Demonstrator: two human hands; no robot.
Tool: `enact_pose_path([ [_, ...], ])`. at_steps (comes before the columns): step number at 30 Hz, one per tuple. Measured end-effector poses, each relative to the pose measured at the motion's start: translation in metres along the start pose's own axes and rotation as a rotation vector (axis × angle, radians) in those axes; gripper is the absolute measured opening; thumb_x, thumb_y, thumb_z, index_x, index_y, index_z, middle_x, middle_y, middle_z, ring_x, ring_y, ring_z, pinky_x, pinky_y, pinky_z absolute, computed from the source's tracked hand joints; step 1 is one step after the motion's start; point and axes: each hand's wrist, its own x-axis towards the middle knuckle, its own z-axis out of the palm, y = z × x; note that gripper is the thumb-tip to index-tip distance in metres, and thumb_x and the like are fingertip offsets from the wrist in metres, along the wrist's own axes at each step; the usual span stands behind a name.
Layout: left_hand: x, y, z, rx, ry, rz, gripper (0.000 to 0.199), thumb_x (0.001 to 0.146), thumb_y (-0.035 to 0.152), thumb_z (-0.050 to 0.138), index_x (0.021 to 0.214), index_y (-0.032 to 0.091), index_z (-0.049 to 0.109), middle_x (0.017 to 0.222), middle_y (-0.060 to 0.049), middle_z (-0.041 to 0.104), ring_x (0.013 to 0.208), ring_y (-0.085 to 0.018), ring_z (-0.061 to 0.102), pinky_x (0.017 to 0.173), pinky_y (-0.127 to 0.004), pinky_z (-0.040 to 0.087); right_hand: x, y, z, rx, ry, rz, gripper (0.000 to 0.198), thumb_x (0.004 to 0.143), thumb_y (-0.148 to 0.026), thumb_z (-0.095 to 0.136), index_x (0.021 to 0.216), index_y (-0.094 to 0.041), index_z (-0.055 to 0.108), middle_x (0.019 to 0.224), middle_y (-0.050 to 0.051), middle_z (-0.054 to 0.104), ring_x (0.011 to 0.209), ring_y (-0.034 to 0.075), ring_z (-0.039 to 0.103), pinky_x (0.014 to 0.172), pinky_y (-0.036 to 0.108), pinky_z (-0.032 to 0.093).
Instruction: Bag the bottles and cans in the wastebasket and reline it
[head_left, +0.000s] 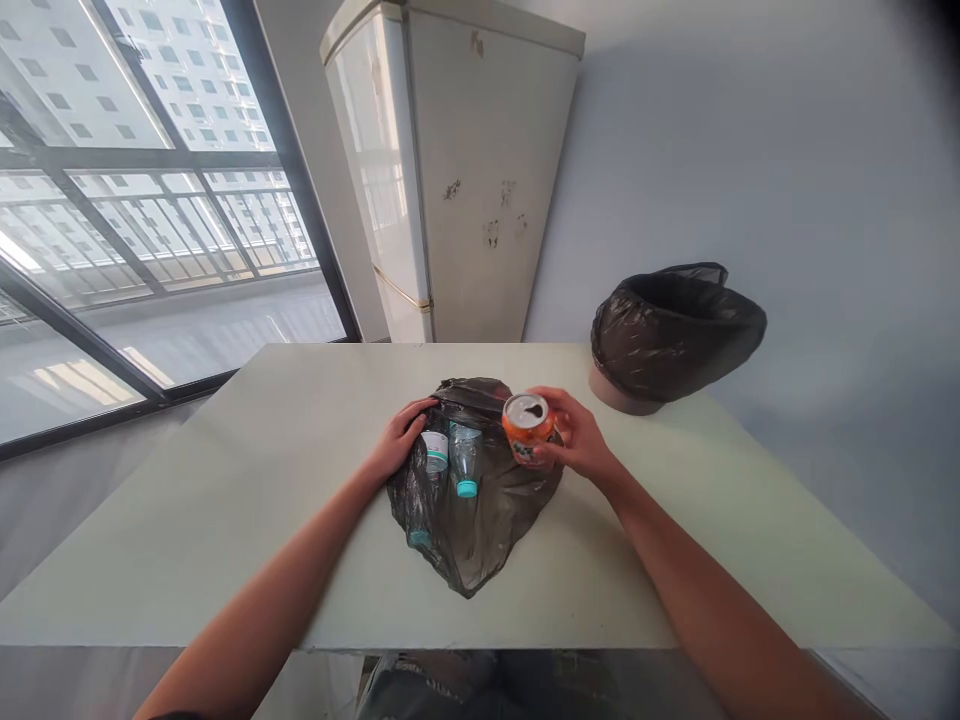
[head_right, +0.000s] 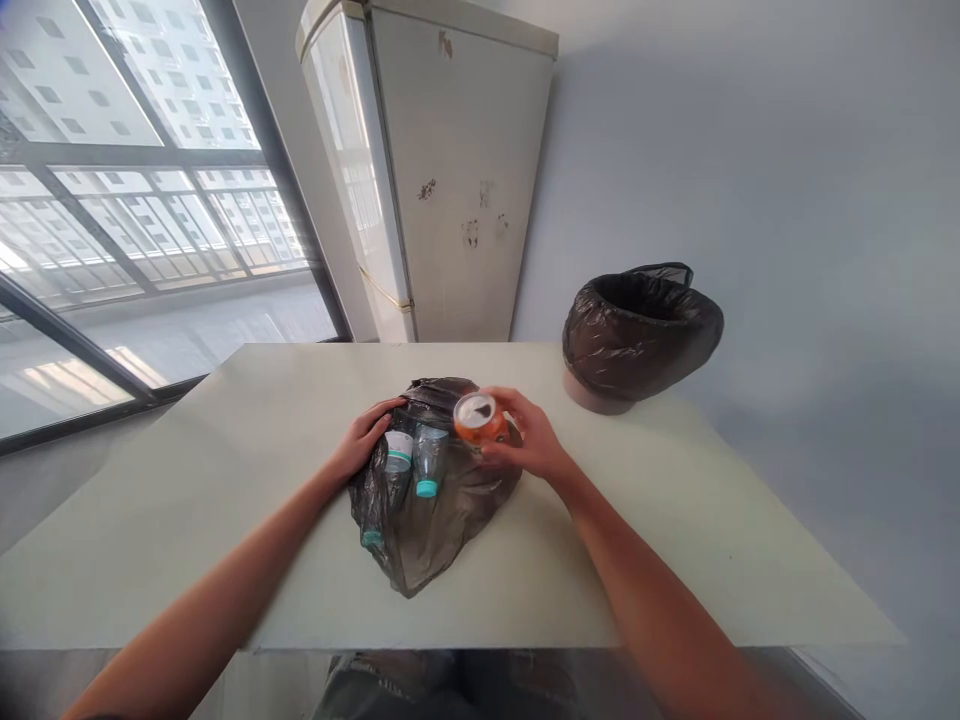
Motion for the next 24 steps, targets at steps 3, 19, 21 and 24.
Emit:
enact_pose_path([
  [3, 0.0, 0.0, 0.0, 0.014, 0.009, 0.008, 0.044, 0.106, 0.049, 0.05, 0.137, 0.024, 0.069, 0.148, -0.009, 0.065, 0.141, -0.028, 0.056, 0.127, -0.048, 0.035, 0.0, 0.001, -0.007, 0.01, 0.074, 0.046, 0.076, 0.089, -0.06, 0.077, 0.149, -0.025, 0.045, 0.141, 0.015, 0.058, 0.128, 0.031, 0.062, 0.106, 0.044, 0.053],
  [19, -0.002, -0.003, -0.011, 0.163, 0.134, 0.199, 0.067, 0.07, 0.002, 0.048, 0.128, 0.023, 0.074, 0.152, -0.006, 0.061, 0.145, -0.027, 0.054, 0.127, -0.054, 0.04, 0.003, -0.024, 0.004, -0.502, -0.603, -0.128, 0.062, 0.079, -0.01, 0.063, 0.138, -0.027, 0.056, 0.14, 0.012, 0.06, 0.129, 0.031, 0.054, 0.111, 0.053, 0.036],
  [21, -0.005, 0.0, -0.015, 0.221, 0.116, 0.252, 0.071, 0.067, 0.0, 0.045, 0.126, 0.023, 0.075, 0.152, -0.006, 0.06, 0.145, -0.027, 0.053, 0.126, -0.054, 0.041, 0.003, -0.022, 0.006, -0.537, -0.621, -0.157, 0.064, 0.079, -0.01, 0.062, 0.14, -0.028, 0.056, 0.139, 0.012, 0.061, 0.131, 0.032, 0.053, 0.113, 0.055, 0.033],
  [24, -0.008, 0.005, -0.02, 0.277, 0.063, 0.358, 0.071, 0.067, -0.003, 0.044, 0.125, 0.024, 0.077, 0.15, -0.007, 0.061, 0.143, -0.026, 0.055, 0.123, -0.055, 0.044, 0.002, -0.016, 0.008, -0.583, -0.642, -0.17, 0.06, 0.082, -0.012, 0.062, 0.14, -0.028, 0.058, 0.139, 0.012, 0.063, 0.133, 0.034, 0.052, 0.112, 0.057, 0.031],
])
